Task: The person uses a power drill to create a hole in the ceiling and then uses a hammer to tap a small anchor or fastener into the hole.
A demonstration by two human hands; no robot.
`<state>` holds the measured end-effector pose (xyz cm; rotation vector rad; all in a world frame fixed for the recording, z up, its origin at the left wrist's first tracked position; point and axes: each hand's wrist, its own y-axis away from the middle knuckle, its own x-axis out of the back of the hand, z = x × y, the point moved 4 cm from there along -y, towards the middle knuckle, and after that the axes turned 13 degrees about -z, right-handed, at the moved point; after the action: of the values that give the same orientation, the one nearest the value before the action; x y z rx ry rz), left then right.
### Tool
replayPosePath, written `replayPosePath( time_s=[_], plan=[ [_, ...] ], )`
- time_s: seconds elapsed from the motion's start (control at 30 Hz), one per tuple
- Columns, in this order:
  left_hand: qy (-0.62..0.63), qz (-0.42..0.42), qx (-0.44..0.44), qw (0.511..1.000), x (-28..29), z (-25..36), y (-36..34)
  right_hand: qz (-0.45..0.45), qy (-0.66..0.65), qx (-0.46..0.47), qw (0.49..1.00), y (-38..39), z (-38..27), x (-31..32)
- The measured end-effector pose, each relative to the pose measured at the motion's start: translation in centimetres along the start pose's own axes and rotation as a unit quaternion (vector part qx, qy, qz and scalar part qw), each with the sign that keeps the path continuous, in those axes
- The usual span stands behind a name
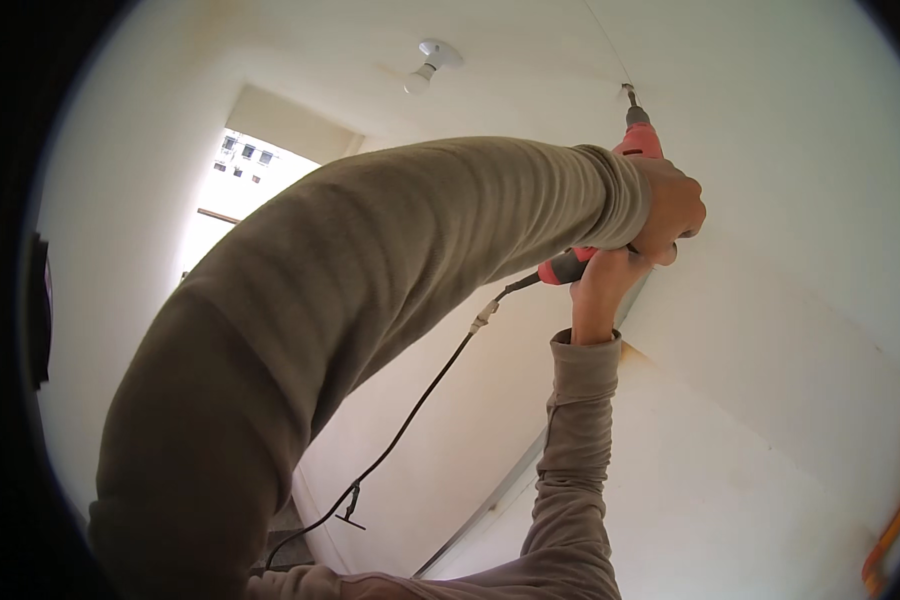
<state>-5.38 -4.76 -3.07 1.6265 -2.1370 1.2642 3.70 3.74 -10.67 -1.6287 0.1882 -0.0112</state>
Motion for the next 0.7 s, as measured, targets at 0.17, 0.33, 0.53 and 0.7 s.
replayPosePath(
  time_s=[0.17, 0.33, 0.53, 0.7],
  plan=[
    [0.000, -0.007, 0.007, 1.000, 0.0, -0.7, -0.4, 0.011, -0.005, -0.009, 1.000, -0.1, 0.2, -0.4],
    [0.011, -0.007, 0.007, 1.000, 0.0, -1.1, -0.8, 0.002, 0.017, -0.018, 1.000, -0.4, 0.9, 1.0],
    [0.045, 0.042, -0.010, 0.998, 0.0, -2.2, 1.0, 0.039, 0.050, -0.064, 0.996, 0.9, 0.1, 0.2],
    [0.080, 0.230, 0.005, 0.970, -5.8, 0.5, 5.6, 0.009, 0.001, -0.180, 0.984, 8.3, 2.7, 0.3]
  ],
)
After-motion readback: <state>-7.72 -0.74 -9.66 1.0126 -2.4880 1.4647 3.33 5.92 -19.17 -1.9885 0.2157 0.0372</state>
